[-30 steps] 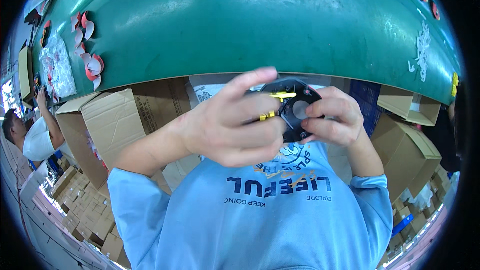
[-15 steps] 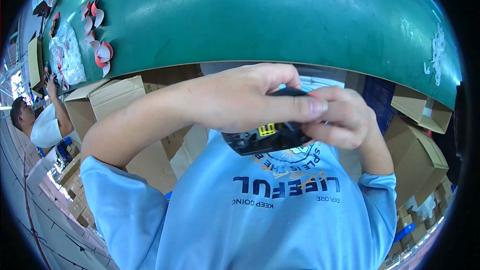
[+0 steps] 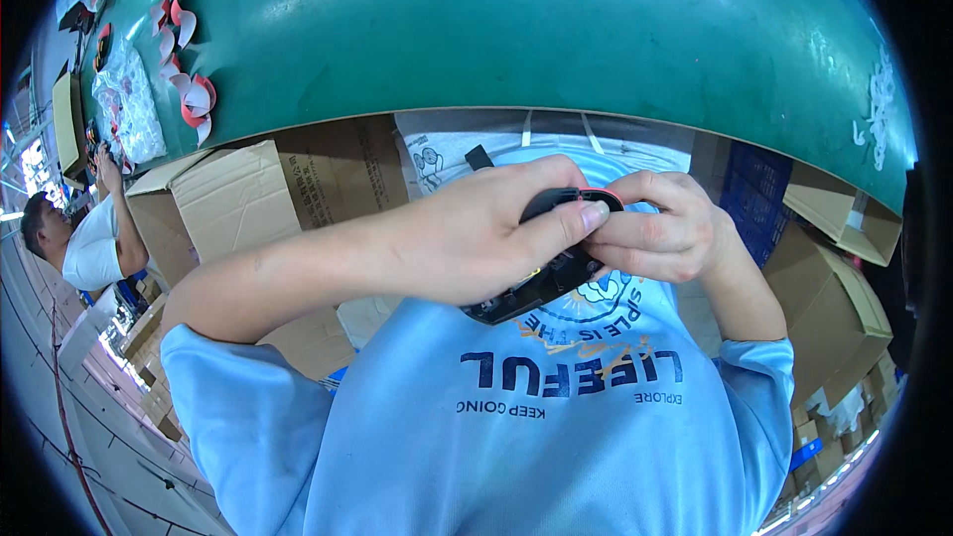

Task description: The person assembles computer mice by picking up mouse components and covers, attaching and pressing the covers onto the mouse bodies by hand, and placing the assembled units on the conveyor belt.

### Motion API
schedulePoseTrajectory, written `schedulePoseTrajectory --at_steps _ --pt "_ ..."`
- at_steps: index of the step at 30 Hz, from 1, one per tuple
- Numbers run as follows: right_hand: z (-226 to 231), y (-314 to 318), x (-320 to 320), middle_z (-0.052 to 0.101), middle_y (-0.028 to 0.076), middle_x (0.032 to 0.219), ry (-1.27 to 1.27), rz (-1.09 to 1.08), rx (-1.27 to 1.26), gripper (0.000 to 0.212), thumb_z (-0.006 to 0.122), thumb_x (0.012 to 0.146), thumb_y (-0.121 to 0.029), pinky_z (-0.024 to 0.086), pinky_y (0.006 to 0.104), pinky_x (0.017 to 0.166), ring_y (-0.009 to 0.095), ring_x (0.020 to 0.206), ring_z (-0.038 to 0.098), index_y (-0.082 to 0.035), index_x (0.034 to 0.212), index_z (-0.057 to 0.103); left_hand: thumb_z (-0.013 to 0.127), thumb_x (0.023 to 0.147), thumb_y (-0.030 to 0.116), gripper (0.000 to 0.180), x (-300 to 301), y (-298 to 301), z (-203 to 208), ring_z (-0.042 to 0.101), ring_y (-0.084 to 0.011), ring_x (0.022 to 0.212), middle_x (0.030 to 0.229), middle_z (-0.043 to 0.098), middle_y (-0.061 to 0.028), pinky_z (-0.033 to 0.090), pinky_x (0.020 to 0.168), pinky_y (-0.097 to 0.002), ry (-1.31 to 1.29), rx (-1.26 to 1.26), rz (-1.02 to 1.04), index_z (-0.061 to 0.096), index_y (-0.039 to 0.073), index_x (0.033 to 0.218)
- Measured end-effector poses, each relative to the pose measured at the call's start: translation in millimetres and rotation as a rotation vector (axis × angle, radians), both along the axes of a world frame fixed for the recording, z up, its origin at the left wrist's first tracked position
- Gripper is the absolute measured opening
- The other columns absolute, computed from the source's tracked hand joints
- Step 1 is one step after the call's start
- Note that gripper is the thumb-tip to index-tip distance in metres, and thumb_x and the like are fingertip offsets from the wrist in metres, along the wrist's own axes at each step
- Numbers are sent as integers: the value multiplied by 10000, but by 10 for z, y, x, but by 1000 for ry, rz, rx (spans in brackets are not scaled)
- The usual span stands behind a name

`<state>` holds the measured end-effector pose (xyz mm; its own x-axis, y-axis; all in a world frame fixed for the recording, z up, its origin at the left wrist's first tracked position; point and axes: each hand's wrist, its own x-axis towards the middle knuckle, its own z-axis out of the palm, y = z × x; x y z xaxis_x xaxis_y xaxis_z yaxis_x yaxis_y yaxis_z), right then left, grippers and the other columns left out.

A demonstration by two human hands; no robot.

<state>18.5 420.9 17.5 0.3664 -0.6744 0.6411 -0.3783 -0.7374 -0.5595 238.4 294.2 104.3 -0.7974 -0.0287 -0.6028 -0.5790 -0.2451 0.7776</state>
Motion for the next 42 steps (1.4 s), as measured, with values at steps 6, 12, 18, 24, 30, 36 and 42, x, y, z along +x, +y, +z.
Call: schedulePoseTrajectory --at_steps 6,12,18,24,30,36,42 --pt "-84 46 8 735 3 1105 -29 29 18 196 845 723 -131 570 295 589 214 844 677 -94 906 784 516 1146 345 373 7 100 -13 634 -126 1012 1061 685 -74 529 897 -304 -73 76 93 593 11 1292" --pt "43 -194 -18 747 73 1150 -200 -73 -196 299 867 791 -183 595 280 640 201 890 690 -73 1063 812 557 1125 331 410 30 150 -68 634 -191 1181 1297 649 -154 530 1024 -385 274 47 384 535 13 1384" --pt "464 -124 159 753 134 958 -157 -529 546 347 852 869 -236 576 375 647 261 817 745 -14 1109 737 523 1129 312 471 -138 603 -452 577 -268 1325 1455 549 -199 465 1143 -444 462 171 1021 394 29 1482" --pt "546 -289 4 665 155 774 117 -327 615 109 720 891 -114 549 473 665 355 732 683 -18 897 670 680 1000 133 230 91 87 -492 679 -160 773 926 691 -88 559 694 -328 296 -435 401 657 -9 1180" --pt "420 -132 112 673 185 792 71 -90 818 170 716 890 -136 551 498 685 409 741 683 24 916 665 699 928 142 185 216 84 -382 694 -309 702 889 688 -141 546 605 -406 235 -827 -85 684 19 1066" --pt "422 -116 176 665 189 766 6 -37 882 150 676 862 -126 543 514 656 420 709 676 17 895 647 671 924 174 151 191 211 -301 680 -347 700 820 656 -137 544 619 -473 202 -876 -97 633 31 951" --pt "315 -137 162 625 174 707 126 29 919 108 657 827 -103 504 509 621 404 675 651 0 834 625 633 947 177 173 176 232 -415 670 -394 716 783 647 -175 532 632 -512 184 -796 -166 588 14 908"
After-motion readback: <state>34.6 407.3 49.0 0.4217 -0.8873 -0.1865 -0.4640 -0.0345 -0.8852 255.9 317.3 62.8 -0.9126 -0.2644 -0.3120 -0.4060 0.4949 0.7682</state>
